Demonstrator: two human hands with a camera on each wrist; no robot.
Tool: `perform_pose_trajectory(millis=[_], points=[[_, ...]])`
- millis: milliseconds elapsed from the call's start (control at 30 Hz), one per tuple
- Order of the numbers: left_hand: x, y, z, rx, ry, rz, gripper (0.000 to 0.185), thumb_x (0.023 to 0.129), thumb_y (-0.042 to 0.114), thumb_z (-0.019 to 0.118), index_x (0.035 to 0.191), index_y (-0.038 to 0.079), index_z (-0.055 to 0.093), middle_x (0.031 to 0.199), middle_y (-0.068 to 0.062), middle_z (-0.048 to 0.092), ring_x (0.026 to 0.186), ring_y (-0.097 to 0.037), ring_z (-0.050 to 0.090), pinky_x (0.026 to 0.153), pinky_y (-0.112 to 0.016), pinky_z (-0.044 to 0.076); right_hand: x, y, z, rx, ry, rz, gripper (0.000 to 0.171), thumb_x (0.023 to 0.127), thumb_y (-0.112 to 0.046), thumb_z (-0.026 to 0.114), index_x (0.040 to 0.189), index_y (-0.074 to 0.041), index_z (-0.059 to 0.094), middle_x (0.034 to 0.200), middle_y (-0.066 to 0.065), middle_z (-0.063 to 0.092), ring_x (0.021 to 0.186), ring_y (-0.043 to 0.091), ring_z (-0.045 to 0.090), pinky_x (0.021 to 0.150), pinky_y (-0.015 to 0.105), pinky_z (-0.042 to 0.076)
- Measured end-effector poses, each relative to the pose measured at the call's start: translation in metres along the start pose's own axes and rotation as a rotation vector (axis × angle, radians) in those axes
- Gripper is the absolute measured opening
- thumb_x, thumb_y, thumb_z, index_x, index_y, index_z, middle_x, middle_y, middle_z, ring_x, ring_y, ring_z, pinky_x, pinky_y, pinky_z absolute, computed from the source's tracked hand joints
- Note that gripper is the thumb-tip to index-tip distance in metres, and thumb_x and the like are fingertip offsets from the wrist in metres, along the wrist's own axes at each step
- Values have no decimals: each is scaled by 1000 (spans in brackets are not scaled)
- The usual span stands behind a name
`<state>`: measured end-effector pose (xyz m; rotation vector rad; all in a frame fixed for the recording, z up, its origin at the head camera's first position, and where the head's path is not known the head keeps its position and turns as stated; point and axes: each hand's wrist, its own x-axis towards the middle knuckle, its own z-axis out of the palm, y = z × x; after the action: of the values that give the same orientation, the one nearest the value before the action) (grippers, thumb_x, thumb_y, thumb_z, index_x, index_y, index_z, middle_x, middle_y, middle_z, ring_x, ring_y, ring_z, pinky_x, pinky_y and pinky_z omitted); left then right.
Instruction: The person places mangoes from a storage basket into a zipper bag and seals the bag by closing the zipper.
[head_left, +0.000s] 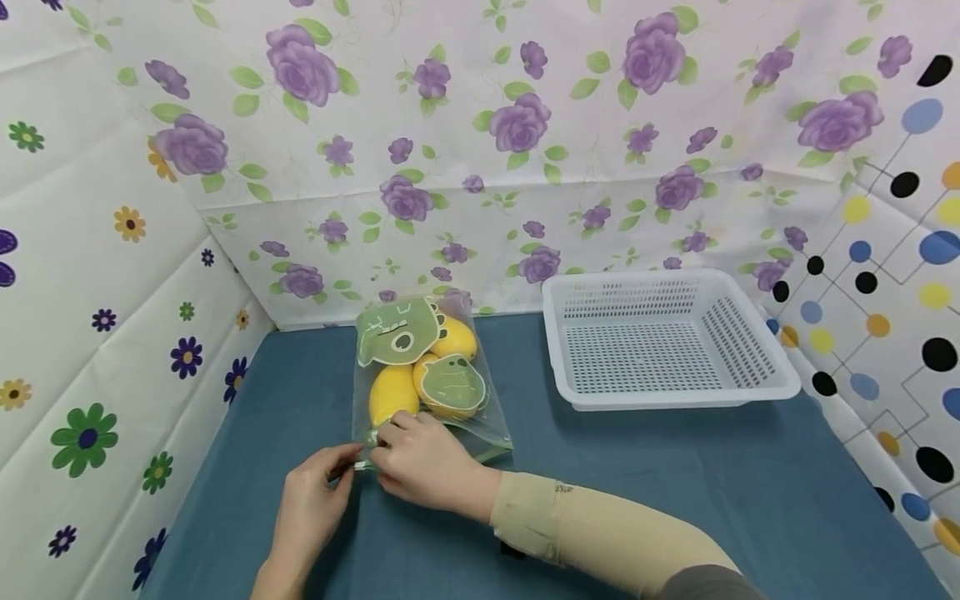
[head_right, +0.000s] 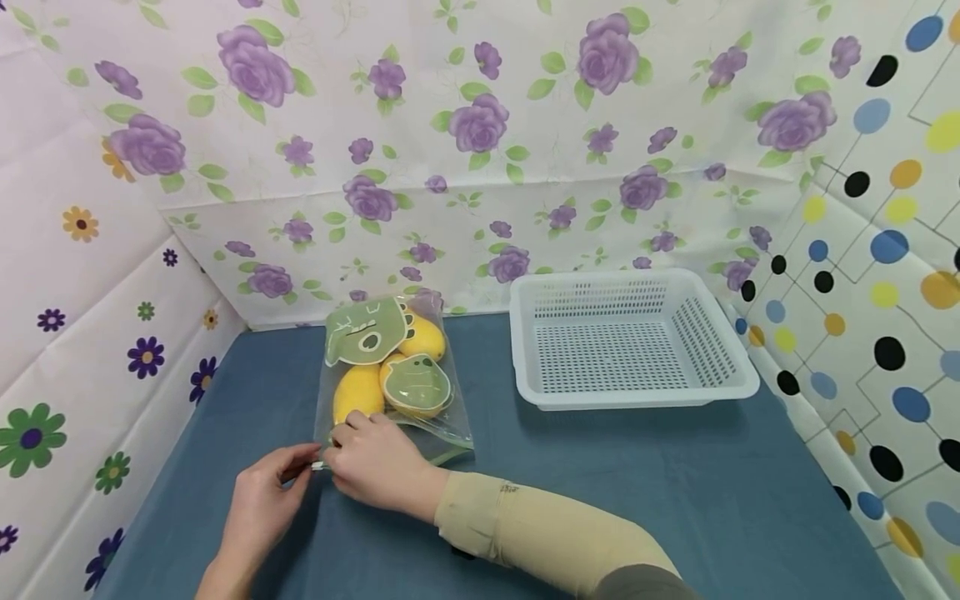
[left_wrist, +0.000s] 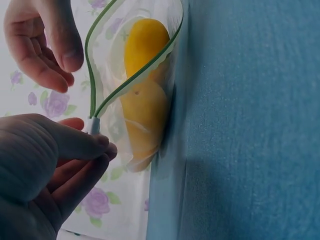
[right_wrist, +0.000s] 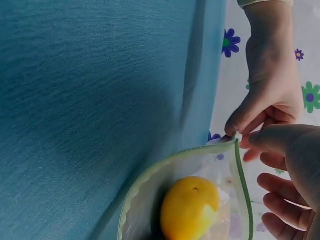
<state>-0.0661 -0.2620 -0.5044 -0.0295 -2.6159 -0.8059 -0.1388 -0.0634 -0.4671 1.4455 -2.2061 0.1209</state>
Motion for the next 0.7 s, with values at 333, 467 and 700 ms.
perform_pose_trajectory(millis=[333,467,700], points=[[3,7,-3,-8,17,1,31,82,-10,88,108,7,82,97,-6,80,81,-18,77,70,-37,63,10,-10,11,-48,25,-30,13,102,-35,72,98,-30,84,100,-9,73,95,13,63,84,29,52],[3,8,-4,-17,18,11,31,82,-13,86,104,8,83,98,-5,80,83,-18,77,71,-35,63,11,-14,13,-72,25,-41,20,105,-28,68,93,-29,83,96,-10,73,93,13,62,89,30,52],[2,9,-5,-19,30,29,29,82,-14,86,99,9,82,95,-3,79,81,-17,76,70,-33,63,11,-15,18,-107,31,-23,21,105,-30,68,90,-29,81,92,-10,71,91,12,63,81,27,52]])
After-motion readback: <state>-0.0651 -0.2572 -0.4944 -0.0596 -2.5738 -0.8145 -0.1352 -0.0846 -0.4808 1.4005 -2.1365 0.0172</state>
